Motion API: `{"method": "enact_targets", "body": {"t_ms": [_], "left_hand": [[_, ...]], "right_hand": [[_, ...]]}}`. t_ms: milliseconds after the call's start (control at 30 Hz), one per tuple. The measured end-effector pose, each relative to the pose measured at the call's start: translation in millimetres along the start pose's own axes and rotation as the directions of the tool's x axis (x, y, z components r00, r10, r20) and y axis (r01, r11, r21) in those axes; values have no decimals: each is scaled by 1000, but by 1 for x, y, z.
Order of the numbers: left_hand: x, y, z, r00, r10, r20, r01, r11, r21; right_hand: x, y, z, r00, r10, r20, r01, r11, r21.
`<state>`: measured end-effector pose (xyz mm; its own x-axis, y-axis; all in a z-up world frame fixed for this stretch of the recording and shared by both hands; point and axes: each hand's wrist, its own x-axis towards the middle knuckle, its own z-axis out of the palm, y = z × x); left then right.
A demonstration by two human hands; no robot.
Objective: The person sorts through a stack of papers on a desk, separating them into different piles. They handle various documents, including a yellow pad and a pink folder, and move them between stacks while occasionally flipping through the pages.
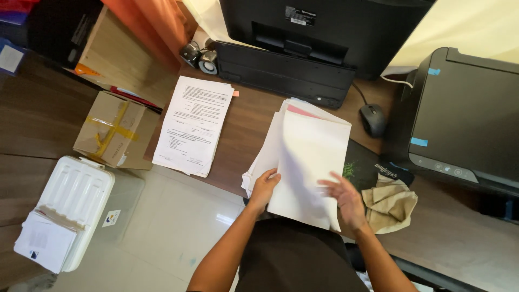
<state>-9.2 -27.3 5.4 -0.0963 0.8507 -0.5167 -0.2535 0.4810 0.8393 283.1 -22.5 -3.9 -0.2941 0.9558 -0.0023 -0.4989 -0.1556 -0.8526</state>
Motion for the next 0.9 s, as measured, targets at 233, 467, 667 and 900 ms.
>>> {"method": "enact_targets", "body": {"t_ms": [233, 467, 667, 900], "left_hand": [[1, -10, -5, 997, -77, -15, 76, 993, -87], [-4, -22, -1, 996, 78, -32, -56, 898, 435], [-35, 40, 15, 928, 172, 331, -314, 840, 442], [-27, 54, -5, 839, 351, 416, -517, 752, 408]], "right_hand": [[2, 17, 5, 960, 70, -272, -273, 459, -845], [-5, 50, -19, 825, 103, -556, -377, 833, -405], [3, 41, -60, 742, 320, -589, -351, 934, 65], [4, -19, -49, 928, 146, -343, -161, 987, -14]]}}
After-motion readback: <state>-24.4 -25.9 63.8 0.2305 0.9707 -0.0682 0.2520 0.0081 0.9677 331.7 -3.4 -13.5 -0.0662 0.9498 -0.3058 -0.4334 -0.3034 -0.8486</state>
